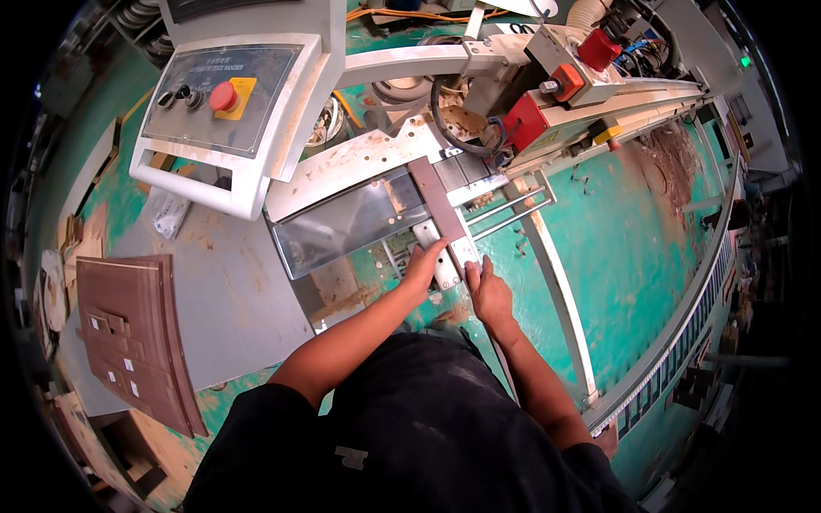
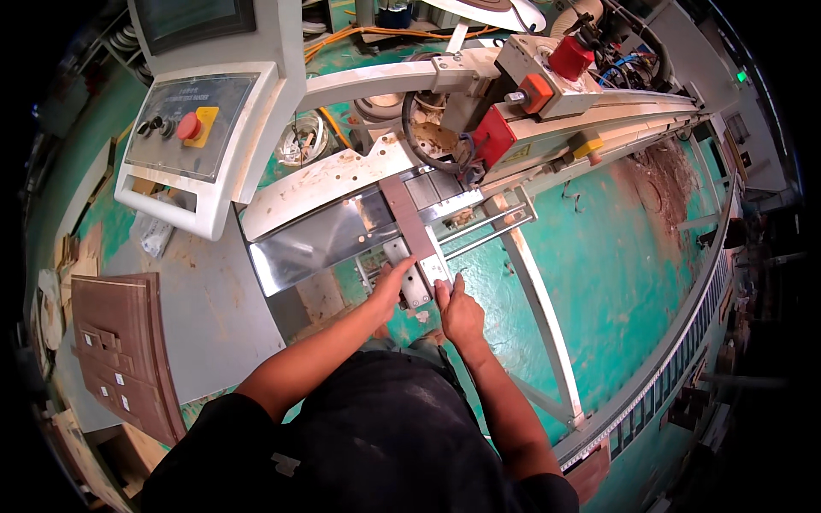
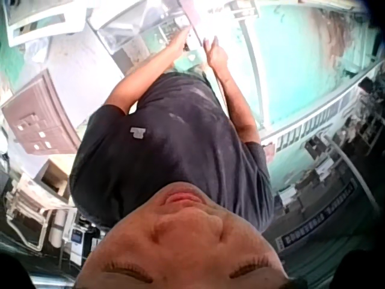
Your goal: The person feeds wooden boards and panels into an edge-banding machine, guiding them through the rollers and then moving the finished pieces to a cart or secondary table.
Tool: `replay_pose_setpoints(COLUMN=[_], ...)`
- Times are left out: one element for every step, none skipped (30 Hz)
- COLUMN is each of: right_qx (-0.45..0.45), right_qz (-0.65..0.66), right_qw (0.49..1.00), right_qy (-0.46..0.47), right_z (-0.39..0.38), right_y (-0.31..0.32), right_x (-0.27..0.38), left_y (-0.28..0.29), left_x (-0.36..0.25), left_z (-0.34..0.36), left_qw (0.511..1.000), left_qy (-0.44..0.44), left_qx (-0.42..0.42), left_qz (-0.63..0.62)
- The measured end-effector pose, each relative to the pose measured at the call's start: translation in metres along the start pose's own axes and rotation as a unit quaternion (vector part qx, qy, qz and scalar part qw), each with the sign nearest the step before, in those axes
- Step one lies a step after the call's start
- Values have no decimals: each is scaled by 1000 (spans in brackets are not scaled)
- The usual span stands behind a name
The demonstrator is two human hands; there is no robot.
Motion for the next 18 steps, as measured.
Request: replay_pose_setpoints(right_qx=[5, 11, 17, 20, 24, 27, 26, 23, 20, 27, 33, 40, -16, -75, -133, -148, -104, -59], right_qz=[-3, -7, -10, -15, -18, -20, -16, -11, -6, -10, -12, -15, -22, -28, -34, 21, 59, 97], right_qw=[1000, 1000, 1000, 1000, 1000, 999, 1000, 1000, 1000, 1000, 999, 999, 999, 995, 985, 983, 990, 993], right_qy=[-5, -7, -8, -5, -6, -7, -7, -6, -4, -11, -14, -17, 26, 63, 101, 104, 71, 38], right_z=[-1, 1, 2, 3, 2, 0, 0, 1, 3, 3, 4, 7, 15, 24, 30, 41, 53, 66], right_y=[-2, -1, -1, -1, -2, -2, -3, -2, -1, 0, 7, 10, 14, 18, 23, 22, 14, 3], right_x=[-4, -2, -1, 0, 0, -1, -2, -1, 0, 1, 7, 11, 16, 20, 23, 20, 14, 8], left_y=[-4, -5, -6, -6, -10, -10, -10, -10, -10, -11, -8, -8, -7, -8, -10, -14, -13, -12], left_x=[-2, -4, -4, -4, -7, -6, -5, -6, -6, -4, -5, -6, -5, -7, -8, -12, -11, -12], left_z=[-2, -2, 3, 8, 8, 8, 8, 9, 10, 9, 9, 12, 15, 13, 12, 8, 9, 10], left_qw=[1000, 999, 999, 997, 996, 996, 996, 994, 992, 990, 987, 986, 988, 991, 992, 992, 993, 994], left_qy=[-14, -31, -51, -72, -89, -87, -86, -86, -98, -109, -124, -131, -119, -107, -94, -108, -101, -94], left_qx=[-6, -14, -6, 1, 10, -15, -39, -65, -73, -81, -91, -91, -85, -76, -67, -49, -47, -45], left_qz=[-8, -19, -18, -16, -12, -8, -5, -1, -13, -25, -38, -39, -42, -40, -39, -41, -30, -19])
Point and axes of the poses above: each hand's wrist, its own z-axis towards the middle knuckle, its own y-axis out of the back of the hand, x = y × z, the point moved 7 cm from there along z, towards the middle knuckle, and after that the axes turned 14 degrees about y, right-handed, at the moved point
